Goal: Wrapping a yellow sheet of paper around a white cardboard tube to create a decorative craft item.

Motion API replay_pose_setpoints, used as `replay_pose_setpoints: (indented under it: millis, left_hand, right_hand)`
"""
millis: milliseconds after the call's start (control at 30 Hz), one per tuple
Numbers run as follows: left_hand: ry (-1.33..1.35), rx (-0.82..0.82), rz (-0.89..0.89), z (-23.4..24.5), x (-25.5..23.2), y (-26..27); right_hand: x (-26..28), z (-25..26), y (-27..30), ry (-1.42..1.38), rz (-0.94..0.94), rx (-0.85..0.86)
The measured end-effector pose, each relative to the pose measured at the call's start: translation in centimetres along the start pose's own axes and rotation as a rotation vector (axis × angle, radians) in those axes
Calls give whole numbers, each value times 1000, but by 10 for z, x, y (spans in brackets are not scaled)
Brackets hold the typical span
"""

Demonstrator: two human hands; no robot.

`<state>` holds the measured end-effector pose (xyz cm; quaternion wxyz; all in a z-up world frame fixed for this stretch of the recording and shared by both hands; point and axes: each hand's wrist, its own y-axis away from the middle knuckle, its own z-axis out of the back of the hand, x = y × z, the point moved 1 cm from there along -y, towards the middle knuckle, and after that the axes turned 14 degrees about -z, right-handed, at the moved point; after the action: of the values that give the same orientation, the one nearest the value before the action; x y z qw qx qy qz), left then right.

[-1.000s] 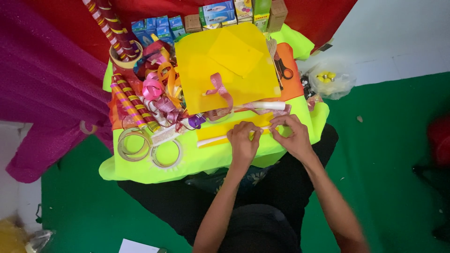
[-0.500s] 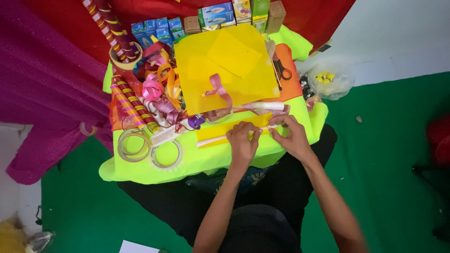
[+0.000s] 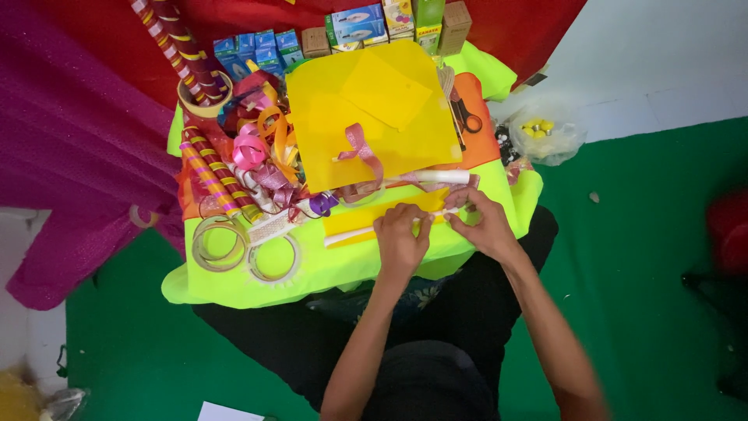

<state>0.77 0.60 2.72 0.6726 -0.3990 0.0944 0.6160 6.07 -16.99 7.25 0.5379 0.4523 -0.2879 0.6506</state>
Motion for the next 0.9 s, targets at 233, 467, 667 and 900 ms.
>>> replay_pose_setpoints:
  millis: [233,467,667,900]
  left_hand:
    - [-108,1,-96,-11,0,-2]
    - [-60,-18,-85,-14,-4,-5]
    - [-102,-5,-99,-12,-5,-7]
    - [-18,-37,-150,-9,-2,-9]
  right_hand:
    - [3,2,-1,7,23,5]
    - [3,2,-1,16,-9,18]
    - [2,2,-2,6,-14,28]
    - [7,3,-2,-1,-26,30]
